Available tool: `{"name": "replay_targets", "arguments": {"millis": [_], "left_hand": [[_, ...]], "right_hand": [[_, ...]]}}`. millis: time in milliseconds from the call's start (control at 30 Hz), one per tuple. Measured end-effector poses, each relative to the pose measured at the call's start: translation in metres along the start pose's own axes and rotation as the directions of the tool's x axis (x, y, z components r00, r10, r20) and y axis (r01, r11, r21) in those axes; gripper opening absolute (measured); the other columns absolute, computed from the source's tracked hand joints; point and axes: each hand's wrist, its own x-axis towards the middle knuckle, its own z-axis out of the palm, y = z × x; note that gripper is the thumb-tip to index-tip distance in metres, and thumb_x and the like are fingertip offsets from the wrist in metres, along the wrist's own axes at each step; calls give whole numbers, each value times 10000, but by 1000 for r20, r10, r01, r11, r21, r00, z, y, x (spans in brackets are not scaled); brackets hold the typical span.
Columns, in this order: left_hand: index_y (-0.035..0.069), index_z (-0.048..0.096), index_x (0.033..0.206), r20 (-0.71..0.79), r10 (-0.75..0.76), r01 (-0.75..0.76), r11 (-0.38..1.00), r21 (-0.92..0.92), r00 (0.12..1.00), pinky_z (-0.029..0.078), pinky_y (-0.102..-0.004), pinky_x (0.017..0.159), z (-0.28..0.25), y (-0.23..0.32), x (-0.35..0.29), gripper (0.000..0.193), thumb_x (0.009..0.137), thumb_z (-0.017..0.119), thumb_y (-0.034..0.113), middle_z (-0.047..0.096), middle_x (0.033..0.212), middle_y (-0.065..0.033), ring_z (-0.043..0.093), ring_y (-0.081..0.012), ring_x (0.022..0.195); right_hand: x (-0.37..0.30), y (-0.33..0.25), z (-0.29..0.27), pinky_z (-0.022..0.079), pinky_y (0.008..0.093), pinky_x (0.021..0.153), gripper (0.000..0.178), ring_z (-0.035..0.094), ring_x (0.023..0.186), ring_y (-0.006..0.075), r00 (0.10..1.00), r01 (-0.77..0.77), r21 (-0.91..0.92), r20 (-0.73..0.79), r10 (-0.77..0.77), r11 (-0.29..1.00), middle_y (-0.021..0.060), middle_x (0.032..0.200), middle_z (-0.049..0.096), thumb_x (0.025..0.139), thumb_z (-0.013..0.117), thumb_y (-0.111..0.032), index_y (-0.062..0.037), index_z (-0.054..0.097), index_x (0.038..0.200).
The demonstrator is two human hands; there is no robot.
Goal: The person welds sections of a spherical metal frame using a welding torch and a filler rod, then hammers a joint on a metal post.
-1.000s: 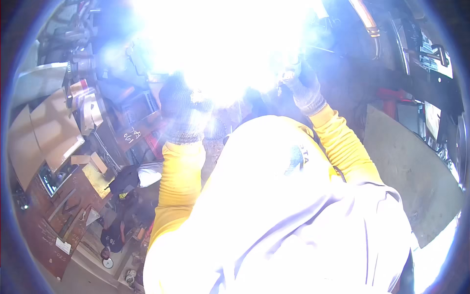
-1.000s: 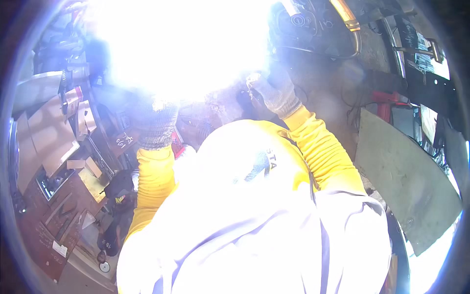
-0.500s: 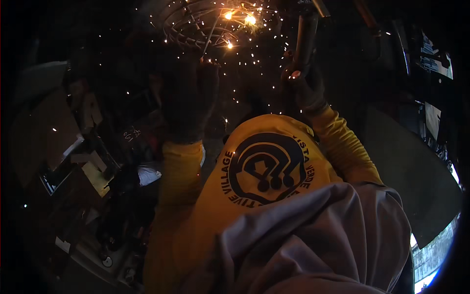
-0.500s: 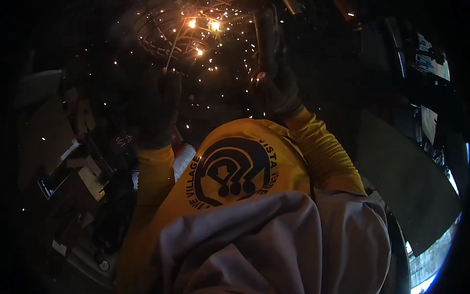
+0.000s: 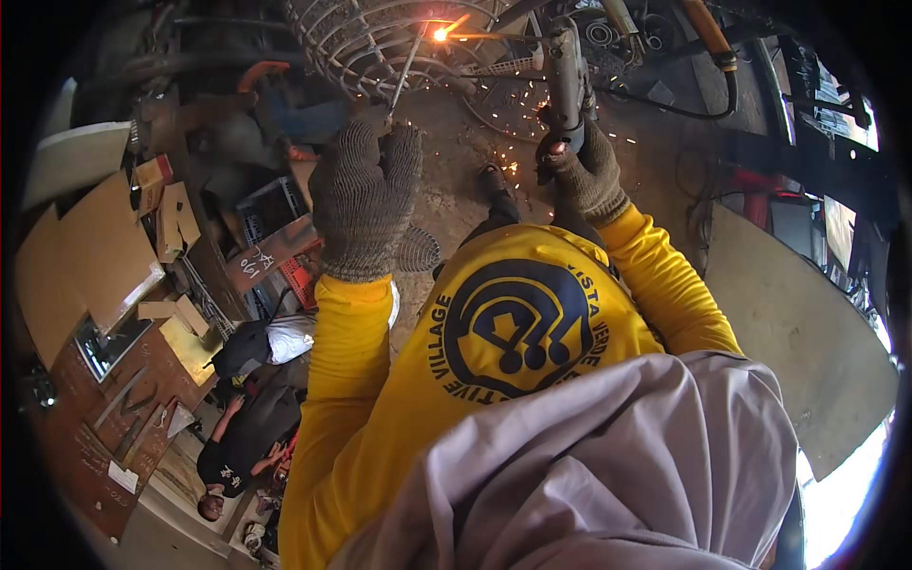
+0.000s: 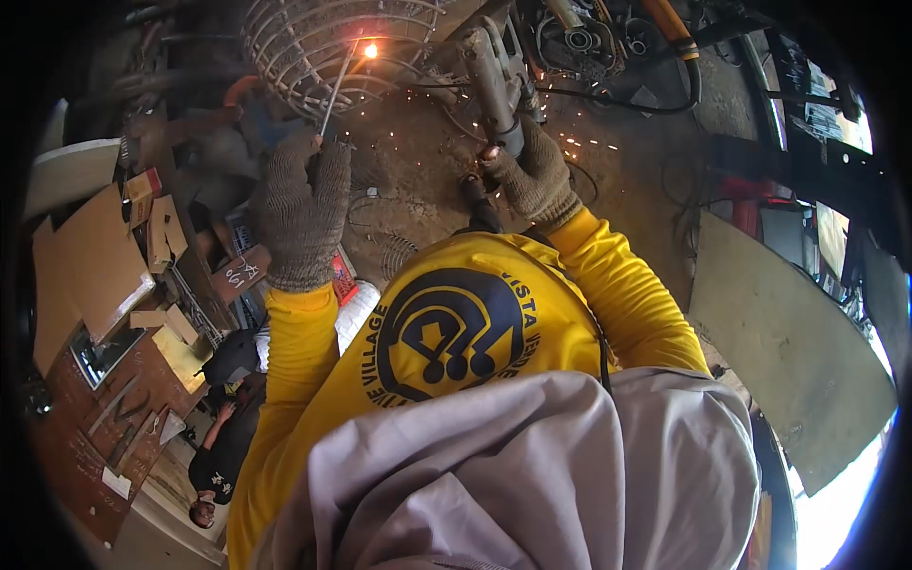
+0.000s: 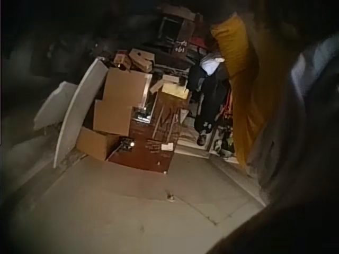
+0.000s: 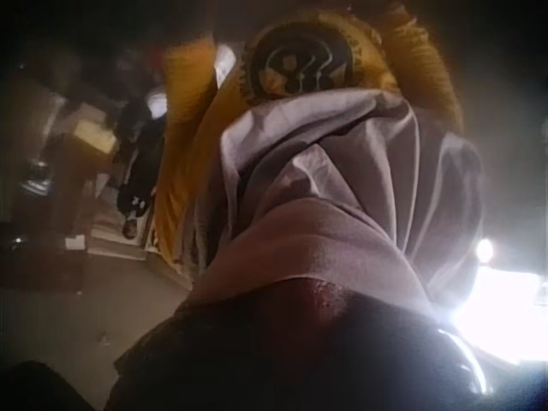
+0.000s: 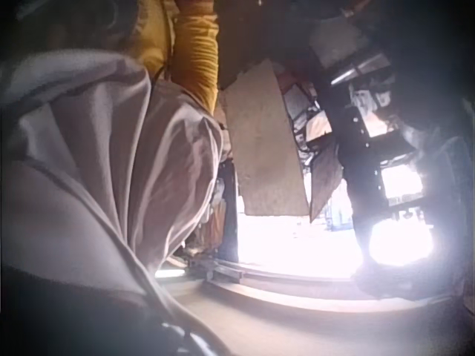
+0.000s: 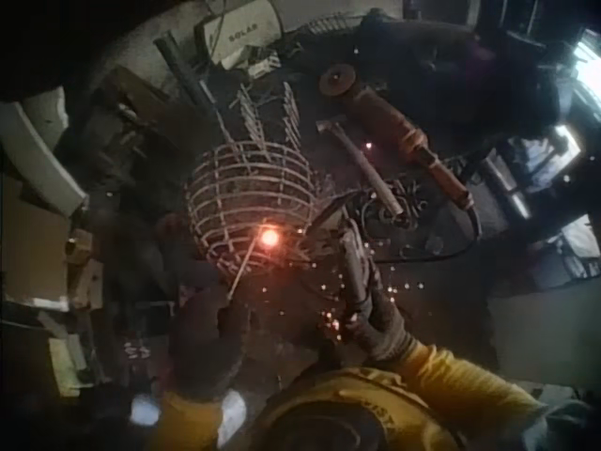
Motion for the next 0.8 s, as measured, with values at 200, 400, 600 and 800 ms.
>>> {"name": "replay_targets", "arguments": {"millis": [200,400,600,800], "left_hand": [[85,663,1058,16,1,-1,1000,-8,1000,578,-373,663,-2,3,0,232,882,765,197,715,896,-100,717,-267,750],[69,659,1084,33,-59,57,998,41,998,578,-391,740,-3,6,-2,294,897,747,279,711,936,-123,720,-269,843],[21,598,1273,396,-62,205,921,-331,916,545,-329,923,-7,-27,-20,332,971,636,153,650,1156,-104,646,-219,1030],[2,574,1260,78,177,-188,971,150,981,530,-380,958,2,-2,-14,280,1012,536,126,628,1157,-111,628,-252,1053]], "right_hand": [[0,3,-1,516,266,670,538,612,754,106,1000,27,-31,-11,-27,999,45,914,658,955,724,-399,16,583,1267],[3,16,-7,548,278,689,658,638,766,126,993,114,-223,39,-108,968,50,922,662,958,718,-376,28,483,1421],[2,-2,9,552,237,609,648,631,707,84,999,42,32,-16,-41,999,44,926,665,964,681,-144,-51,369,1525],[6,2,0,574,312,660,504,638,792,129,983,170,-146,90,-158,975,85,971,676,1006,635,-184,-8,469,1448]]}}
